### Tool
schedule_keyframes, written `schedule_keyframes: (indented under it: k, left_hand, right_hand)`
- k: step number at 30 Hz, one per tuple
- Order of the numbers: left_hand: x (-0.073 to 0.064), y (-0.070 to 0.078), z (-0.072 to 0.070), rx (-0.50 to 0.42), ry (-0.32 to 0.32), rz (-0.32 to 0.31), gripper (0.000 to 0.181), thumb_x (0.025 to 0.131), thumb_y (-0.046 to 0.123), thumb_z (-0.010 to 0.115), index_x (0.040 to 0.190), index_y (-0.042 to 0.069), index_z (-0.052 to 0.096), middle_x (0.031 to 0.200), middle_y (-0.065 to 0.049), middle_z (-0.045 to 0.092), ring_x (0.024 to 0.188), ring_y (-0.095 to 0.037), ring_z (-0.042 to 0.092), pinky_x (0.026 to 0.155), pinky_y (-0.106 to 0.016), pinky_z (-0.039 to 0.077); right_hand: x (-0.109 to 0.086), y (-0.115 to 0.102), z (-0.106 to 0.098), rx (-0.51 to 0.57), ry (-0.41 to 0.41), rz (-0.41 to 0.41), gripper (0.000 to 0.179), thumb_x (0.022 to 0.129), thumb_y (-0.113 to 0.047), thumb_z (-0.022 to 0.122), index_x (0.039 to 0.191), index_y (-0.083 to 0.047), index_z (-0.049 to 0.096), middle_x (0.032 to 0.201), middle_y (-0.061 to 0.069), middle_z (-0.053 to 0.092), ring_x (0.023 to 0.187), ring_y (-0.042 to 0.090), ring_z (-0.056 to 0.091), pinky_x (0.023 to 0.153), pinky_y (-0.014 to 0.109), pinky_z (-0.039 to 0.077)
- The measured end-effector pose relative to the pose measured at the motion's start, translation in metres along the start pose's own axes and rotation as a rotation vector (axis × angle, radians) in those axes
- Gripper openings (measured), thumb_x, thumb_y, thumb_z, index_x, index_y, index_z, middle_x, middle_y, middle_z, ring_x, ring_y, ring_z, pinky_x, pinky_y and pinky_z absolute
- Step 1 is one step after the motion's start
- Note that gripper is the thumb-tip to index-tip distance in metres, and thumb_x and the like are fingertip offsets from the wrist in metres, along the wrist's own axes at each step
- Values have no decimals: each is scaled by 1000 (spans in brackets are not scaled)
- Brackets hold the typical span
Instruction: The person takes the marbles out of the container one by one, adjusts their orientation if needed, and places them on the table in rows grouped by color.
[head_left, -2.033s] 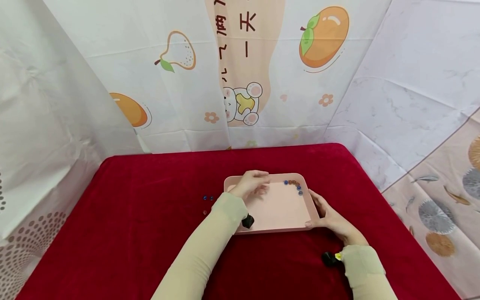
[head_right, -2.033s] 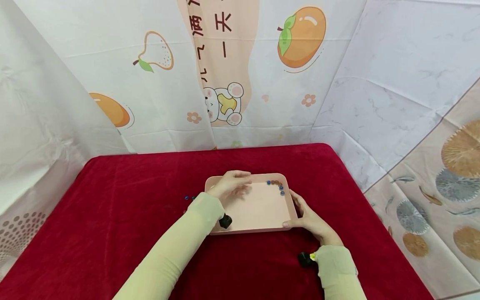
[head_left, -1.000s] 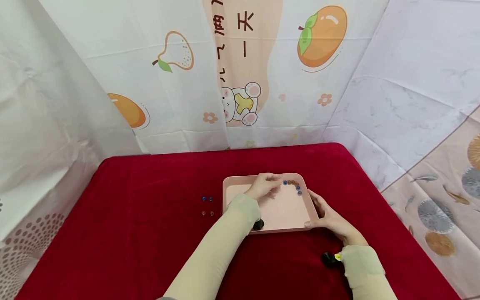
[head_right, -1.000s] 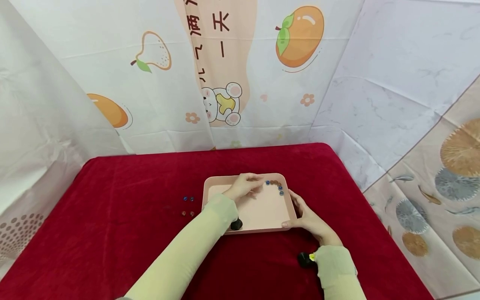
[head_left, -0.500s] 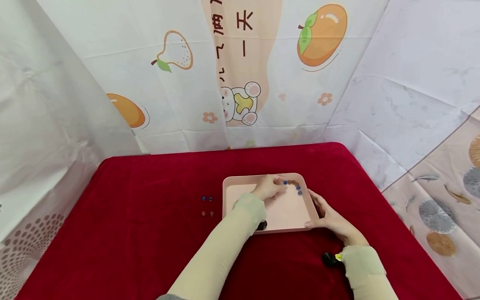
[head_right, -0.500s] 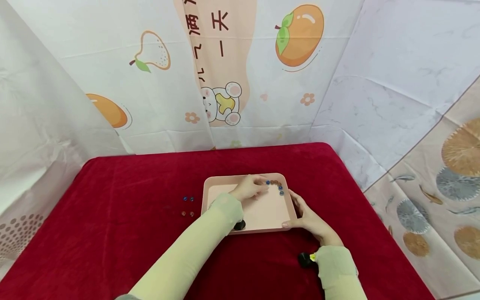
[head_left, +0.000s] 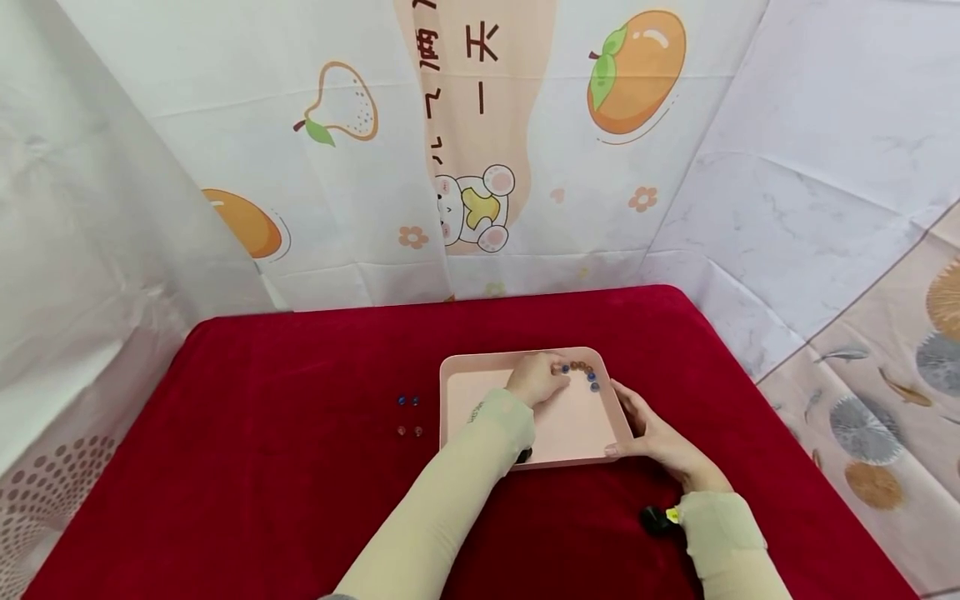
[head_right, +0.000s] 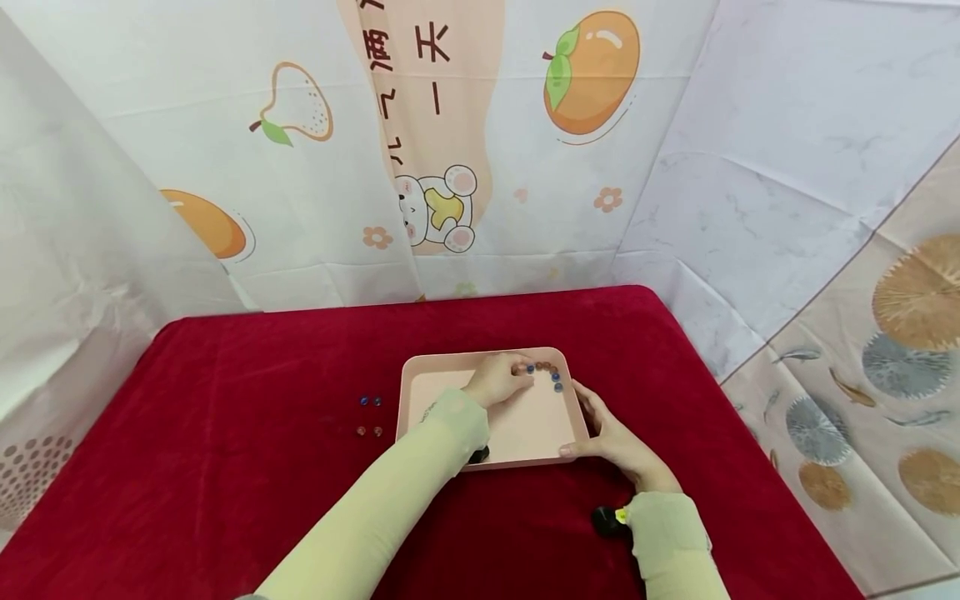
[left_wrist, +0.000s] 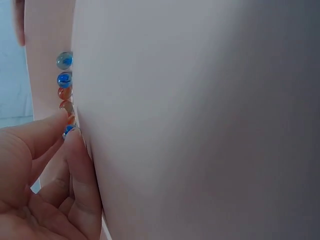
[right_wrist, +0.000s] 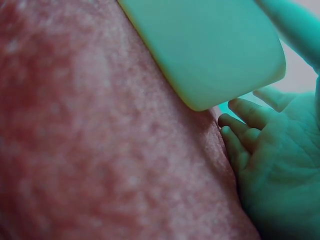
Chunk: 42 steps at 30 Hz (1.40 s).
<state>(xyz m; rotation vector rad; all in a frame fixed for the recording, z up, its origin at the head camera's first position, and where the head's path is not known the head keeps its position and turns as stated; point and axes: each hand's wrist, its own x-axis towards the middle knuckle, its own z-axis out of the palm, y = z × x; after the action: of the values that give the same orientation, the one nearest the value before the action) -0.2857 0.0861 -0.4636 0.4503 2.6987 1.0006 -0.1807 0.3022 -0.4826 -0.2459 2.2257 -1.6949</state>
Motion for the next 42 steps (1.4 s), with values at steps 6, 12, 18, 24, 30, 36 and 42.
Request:
schedule_keyframes:
  k: [6, 12, 18, 24, 30, 36, 42]
  left_hand:
    - [-2, 7, -1, 112, 5, -2, 19, 95, 28, 67, 113, 23, 73, 114, 5, 71, 98, -10, 65, 83, -24, 52]
    - [-4, 5, 2, 154, 5, -3, 10, 93, 30, 70, 93, 20, 72, 92, 5, 68, 73, -8, 55, 68, -22, 47]
    - [-5, 0, 2, -34, 12, -42, 17, 93, 28, 70, 86, 13, 73, 68, 4, 62, 54, -6, 49, 53, -19, 42]
    - [-10, 1, -8, -222, -37, -54, 10, 92, 18, 70, 96, 9, 70, 67, -2, 63, 47, -11, 51, 46, -21, 47]
    - [-17, 6, -26, -331, -54, -26, 19, 94, 16, 68, 111, 7, 67, 95, -5, 65, 70, -25, 69, 52, -25, 56]
    - [-23, 10, -41, -369, -41, 1, 22, 95, 25, 68, 113, 12, 69, 98, -10, 65, 67, -29, 68, 59, -33, 60]
    - [-29, 11, -51, -420, -36, 33, 25, 96, 29, 66, 114, 11, 70, 103, -16, 67, 87, -30, 70, 61, -32, 61]
  right_hand:
    - [0, -1, -2, -1, -1, -21, 108, 79, -10, 81, 160, -15, 9, 166, 15, 10, 143, 28, 20, 96, 9, 36]
    - [-2, 1, 1, 10, -8, -24, 107, 80, -10, 80, 159, -14, 9, 165, 16, 11, 142, 31, 23, 95, 10, 37]
    - [-4, 2, 3, 15, -20, -34, 106, 80, -10, 80, 159, -14, 9, 165, 16, 12, 132, 11, 34, 95, 12, 41]
    - [-3, 3, 2, 21, -15, -47, 105, 81, -9, 79, 159, -15, 10, 165, 16, 12, 128, 2, 36, 95, 12, 41]
    - [-2, 0, 2, 12, -6, -22, 106, 80, -10, 80, 160, -16, 10, 166, 13, 11, 134, 8, 32, 95, 10, 38]
    - [-1, 0, 1, 20, -5, -17, 107, 80, -9, 80, 159, -14, 10, 166, 14, 11, 144, 32, 19, 95, 8, 37]
    - [-1, -1, 0, 18, -8, -12, 106, 80, -9, 79, 160, -15, 10, 166, 13, 11, 143, 29, 21, 95, 9, 38]
